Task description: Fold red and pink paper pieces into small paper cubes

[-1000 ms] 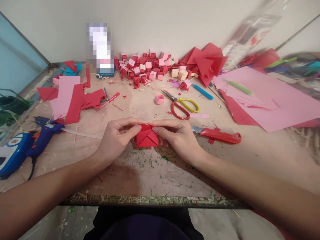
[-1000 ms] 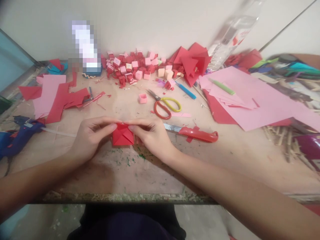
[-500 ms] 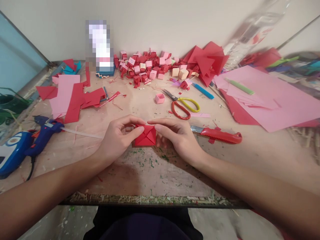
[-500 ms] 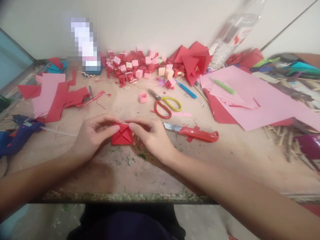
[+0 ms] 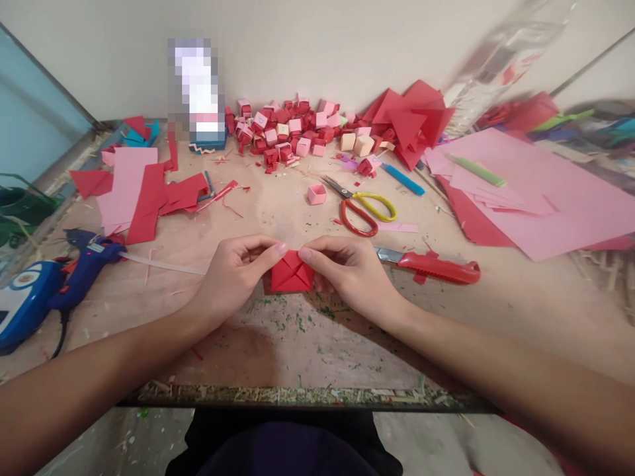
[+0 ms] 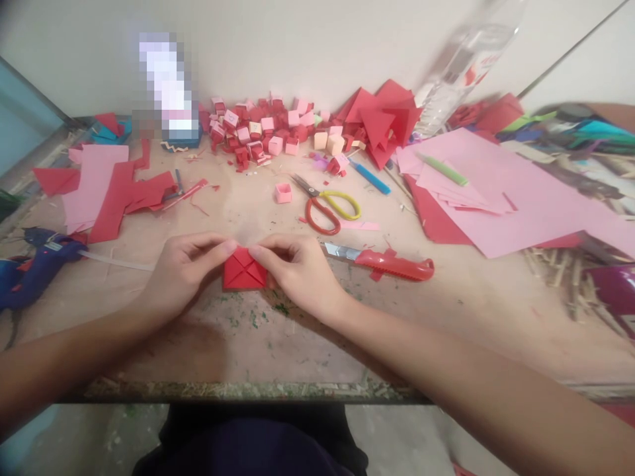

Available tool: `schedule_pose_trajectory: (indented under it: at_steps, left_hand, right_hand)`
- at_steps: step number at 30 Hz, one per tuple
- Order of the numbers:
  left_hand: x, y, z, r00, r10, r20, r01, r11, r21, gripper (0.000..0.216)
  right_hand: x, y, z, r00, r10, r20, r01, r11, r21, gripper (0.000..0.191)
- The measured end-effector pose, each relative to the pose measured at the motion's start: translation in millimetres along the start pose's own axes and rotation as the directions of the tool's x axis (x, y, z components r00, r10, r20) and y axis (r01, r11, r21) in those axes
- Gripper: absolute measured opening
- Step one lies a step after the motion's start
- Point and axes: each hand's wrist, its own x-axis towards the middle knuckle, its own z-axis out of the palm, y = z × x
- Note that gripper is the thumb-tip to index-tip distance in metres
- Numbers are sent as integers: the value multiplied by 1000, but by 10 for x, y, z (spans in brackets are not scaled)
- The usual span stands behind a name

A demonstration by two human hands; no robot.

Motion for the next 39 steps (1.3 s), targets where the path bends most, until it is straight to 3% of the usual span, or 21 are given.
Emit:
schedule_pose_trajectory:
  at_steps: [20, 27, 31, 39]
  left_hand:
    - [-19, -35, -8, 999, 50, -20, -49, 996, 79, 16]
    - [1, -30, -20, 999, 31, -32, -29, 999, 44, 16]
    - [-6, -19, -12, 998, 8, -64, -8, 1000, 0, 15]
    - [-15, -8, -13, 1000, 3, -23, -3, 1000, -3, 15]
  right_hand:
    - [8, 18, -7, 999, -39, 29, 40, 998, -52, 25]
    - [7, -3, -20, 998, 54, 32, -56, 996, 71, 50]
    - [1, 17, -33, 994, 101, 33, -105, 978, 182, 43]
    - [-9, 27, -16, 996, 82, 31, -85, 988, 128, 21]
